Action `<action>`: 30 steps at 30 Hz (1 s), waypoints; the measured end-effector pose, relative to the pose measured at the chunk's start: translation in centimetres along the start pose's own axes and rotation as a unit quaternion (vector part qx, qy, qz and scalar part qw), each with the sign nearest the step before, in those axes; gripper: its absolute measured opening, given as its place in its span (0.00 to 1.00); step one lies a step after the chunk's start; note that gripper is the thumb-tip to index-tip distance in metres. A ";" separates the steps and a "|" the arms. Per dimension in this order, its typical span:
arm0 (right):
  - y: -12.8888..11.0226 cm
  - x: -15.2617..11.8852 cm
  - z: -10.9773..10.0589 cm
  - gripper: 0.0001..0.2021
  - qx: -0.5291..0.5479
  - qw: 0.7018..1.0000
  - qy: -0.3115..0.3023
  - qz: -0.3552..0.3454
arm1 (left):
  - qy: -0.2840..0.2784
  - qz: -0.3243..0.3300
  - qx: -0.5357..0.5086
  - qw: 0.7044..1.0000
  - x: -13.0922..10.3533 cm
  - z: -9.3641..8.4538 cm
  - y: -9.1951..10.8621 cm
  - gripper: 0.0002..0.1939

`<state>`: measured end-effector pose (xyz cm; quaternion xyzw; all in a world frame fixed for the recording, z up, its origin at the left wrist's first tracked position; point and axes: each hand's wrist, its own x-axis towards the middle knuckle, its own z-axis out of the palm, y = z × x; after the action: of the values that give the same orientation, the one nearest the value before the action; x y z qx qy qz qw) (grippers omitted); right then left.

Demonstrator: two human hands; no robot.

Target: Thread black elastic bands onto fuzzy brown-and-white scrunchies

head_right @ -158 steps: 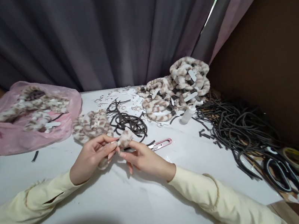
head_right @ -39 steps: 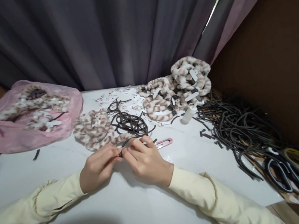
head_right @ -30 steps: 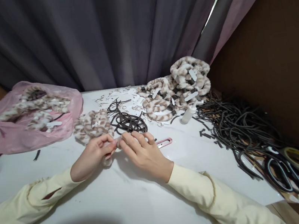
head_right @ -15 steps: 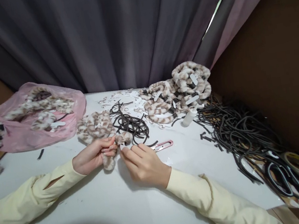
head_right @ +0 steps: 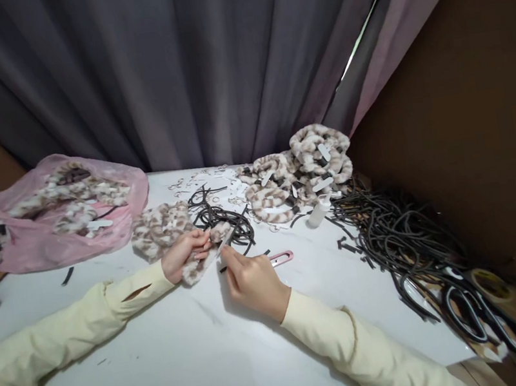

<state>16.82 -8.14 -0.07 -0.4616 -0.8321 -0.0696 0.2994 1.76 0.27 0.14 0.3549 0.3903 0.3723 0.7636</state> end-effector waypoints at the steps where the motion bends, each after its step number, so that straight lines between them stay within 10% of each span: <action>1: 0.1 0.0 0.1 0.16 0.024 0.999 -0.006 0.029 | -0.005 0.005 0.004 1.000 -0.1 -0.2 -0.1 0.13; 10: 0.1 -0.1 0.5 0.15 0.126 0.991 0.011 0.051 | -0.033 0.002 0.007 0.999 -0.1 -0.7 -0.7 0.15; 19: 0.5 -0.1 0.8 0.20 -0.045 0.996 -0.071 0.010 | -0.073 -0.091 -0.056 0.992 -0.1 -0.5 0.6 0.15; 30: -0.2 -0.2 0.1 0.18 -0.272 0.954 0.019 -0.124 | -0.078 -0.167 -0.129 0.974 -1.4 0.1 2.9 0.14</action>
<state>16.69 -8.37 -0.22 -0.4173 -0.8265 -0.3387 0.1671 0.46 0.42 3.05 0.2111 0.3321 0.2577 0.8825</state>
